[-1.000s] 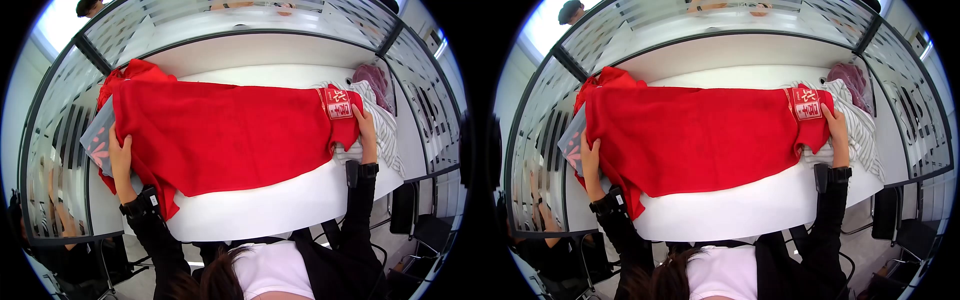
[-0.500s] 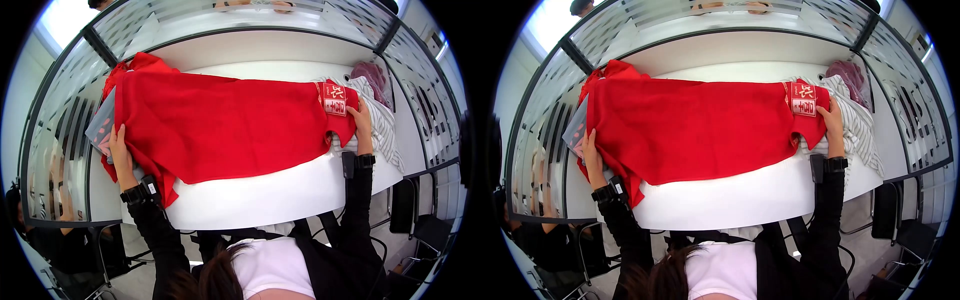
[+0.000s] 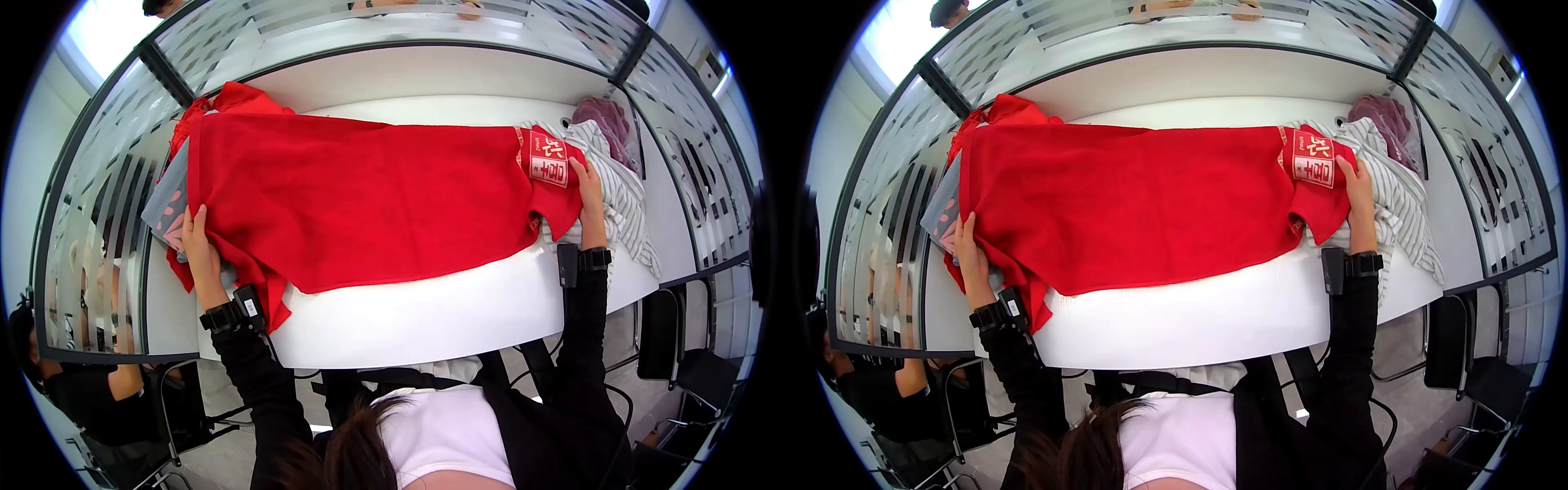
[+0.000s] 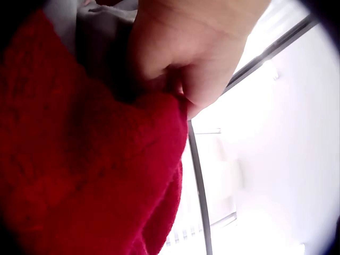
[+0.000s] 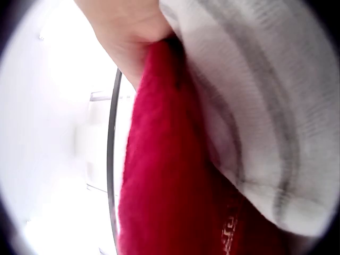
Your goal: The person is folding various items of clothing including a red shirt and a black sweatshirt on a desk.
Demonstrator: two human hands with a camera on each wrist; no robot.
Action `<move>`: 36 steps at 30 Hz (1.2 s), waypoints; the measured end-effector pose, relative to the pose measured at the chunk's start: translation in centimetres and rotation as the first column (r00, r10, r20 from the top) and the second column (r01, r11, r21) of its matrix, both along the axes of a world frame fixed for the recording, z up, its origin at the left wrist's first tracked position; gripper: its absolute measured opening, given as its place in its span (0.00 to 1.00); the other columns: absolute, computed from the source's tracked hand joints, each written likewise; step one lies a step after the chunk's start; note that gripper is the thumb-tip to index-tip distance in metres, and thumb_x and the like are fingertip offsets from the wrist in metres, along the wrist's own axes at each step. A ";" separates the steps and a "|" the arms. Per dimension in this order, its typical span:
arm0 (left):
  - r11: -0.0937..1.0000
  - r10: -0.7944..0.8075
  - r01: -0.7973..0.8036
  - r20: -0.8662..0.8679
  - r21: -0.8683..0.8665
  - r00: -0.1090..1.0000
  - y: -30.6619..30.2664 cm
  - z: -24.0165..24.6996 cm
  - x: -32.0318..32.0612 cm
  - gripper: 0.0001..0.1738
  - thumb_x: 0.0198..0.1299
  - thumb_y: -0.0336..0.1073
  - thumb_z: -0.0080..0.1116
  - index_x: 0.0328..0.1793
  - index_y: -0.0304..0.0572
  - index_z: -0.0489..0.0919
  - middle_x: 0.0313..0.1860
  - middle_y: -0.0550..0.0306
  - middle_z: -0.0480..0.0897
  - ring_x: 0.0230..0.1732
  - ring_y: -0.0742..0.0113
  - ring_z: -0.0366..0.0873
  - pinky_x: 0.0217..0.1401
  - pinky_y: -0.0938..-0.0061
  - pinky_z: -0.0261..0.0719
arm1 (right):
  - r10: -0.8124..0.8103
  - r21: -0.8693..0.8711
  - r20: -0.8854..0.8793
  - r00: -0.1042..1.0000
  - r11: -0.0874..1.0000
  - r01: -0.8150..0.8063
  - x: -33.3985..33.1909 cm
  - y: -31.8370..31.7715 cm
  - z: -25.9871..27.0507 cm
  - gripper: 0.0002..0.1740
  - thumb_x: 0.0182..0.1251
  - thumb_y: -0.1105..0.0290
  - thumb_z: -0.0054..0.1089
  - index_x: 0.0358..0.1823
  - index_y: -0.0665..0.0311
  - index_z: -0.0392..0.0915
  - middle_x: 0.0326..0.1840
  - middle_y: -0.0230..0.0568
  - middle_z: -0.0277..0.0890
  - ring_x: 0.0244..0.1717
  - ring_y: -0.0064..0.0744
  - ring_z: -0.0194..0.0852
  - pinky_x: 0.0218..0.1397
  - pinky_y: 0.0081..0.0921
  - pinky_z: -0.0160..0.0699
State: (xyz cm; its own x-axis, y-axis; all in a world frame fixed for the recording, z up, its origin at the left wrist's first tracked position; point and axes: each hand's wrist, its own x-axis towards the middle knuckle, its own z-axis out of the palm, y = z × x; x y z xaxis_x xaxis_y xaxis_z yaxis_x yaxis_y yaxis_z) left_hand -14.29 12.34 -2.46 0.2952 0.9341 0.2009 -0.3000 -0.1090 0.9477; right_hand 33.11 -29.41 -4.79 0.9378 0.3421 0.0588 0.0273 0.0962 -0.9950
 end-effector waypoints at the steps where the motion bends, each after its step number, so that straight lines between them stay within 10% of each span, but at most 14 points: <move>1: 1.000 0.001 -0.001 -0.003 0.002 1.000 -0.1 0.1 0.0 0.17 0.60 0.31 0.49 0.55 0.33 0.70 0.52 0.53 0.74 0.52 0.67 0.70 0.59 0.76 0.65 | 0.022 0.016 -0.021 1.000 1.000 -0.022 -0.1 0.0 0.0 0.19 0.59 0.71 0.57 0.51 0.70 0.69 0.45 0.41 0.75 0.43 0.26 0.74 0.48 0.20 0.71; 36: 0.995 0.088 -0.085 -0.077 0.044 0.993 -1.0 0.2 0.4 0.20 0.60 0.29 0.49 0.59 0.31 0.67 0.54 0.51 0.72 0.53 0.66 0.70 0.59 0.76 0.64 | 0.122 -0.128 0.050 0.991 0.985 -0.114 -0.3 0.0 -0.6 0.19 0.59 0.70 0.57 0.50 0.70 0.71 0.44 0.39 0.76 0.41 0.23 0.75 0.45 0.19 0.73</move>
